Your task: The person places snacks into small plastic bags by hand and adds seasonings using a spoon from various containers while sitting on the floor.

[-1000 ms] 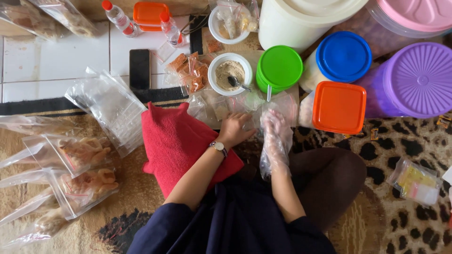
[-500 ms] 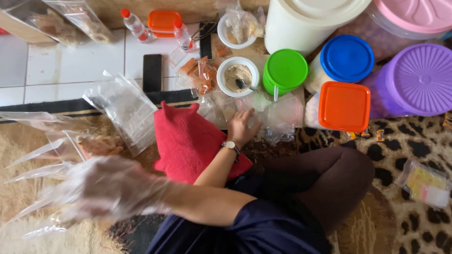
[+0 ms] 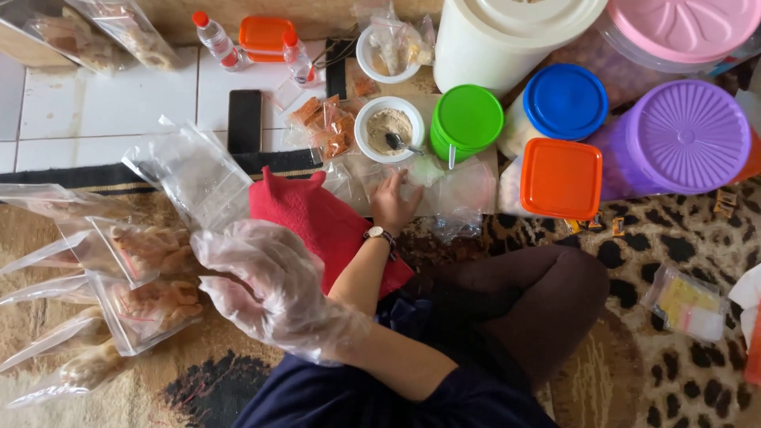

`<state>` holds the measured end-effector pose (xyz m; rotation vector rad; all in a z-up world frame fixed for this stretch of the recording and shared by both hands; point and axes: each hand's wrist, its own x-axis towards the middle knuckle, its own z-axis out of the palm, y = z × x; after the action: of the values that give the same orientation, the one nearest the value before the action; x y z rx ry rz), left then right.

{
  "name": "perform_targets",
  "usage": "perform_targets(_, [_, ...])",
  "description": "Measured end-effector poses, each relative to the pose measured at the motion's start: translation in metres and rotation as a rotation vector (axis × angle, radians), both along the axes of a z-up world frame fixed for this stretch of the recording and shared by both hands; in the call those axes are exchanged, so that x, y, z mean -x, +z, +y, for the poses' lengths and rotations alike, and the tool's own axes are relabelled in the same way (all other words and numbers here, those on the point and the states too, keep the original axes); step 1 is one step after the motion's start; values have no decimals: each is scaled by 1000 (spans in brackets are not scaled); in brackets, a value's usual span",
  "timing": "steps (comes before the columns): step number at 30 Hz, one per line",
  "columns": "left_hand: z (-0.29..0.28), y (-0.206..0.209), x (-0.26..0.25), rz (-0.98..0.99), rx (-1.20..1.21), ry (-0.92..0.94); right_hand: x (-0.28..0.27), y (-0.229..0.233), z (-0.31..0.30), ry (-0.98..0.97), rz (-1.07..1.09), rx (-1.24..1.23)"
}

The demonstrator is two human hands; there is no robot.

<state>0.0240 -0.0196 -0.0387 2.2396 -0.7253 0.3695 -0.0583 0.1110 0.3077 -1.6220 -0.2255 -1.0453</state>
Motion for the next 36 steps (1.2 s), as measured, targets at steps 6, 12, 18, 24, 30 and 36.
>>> perform_targets(6, [-6,18,-60,-45,147,119,21,-5,-62,-165,27,-51])
perform_targets(12, [49,125,-111,-169,192,-12,8,-136,-199,-446,189,50])
perform_targets(18, [60,102,-93,-53,204,56,1,-201,-286,-624,496,542])
perform_targets(24, [44,96,-85,18,271,66,-24,-229,-342,-540,571,987])
perform_targets(30, [45,95,-86,49,286,61,-33,-263,-378,-459,702,1143])
perform_targets(36, [44,96,-86,49,302,36,-35,-266,-383,-504,837,1194])
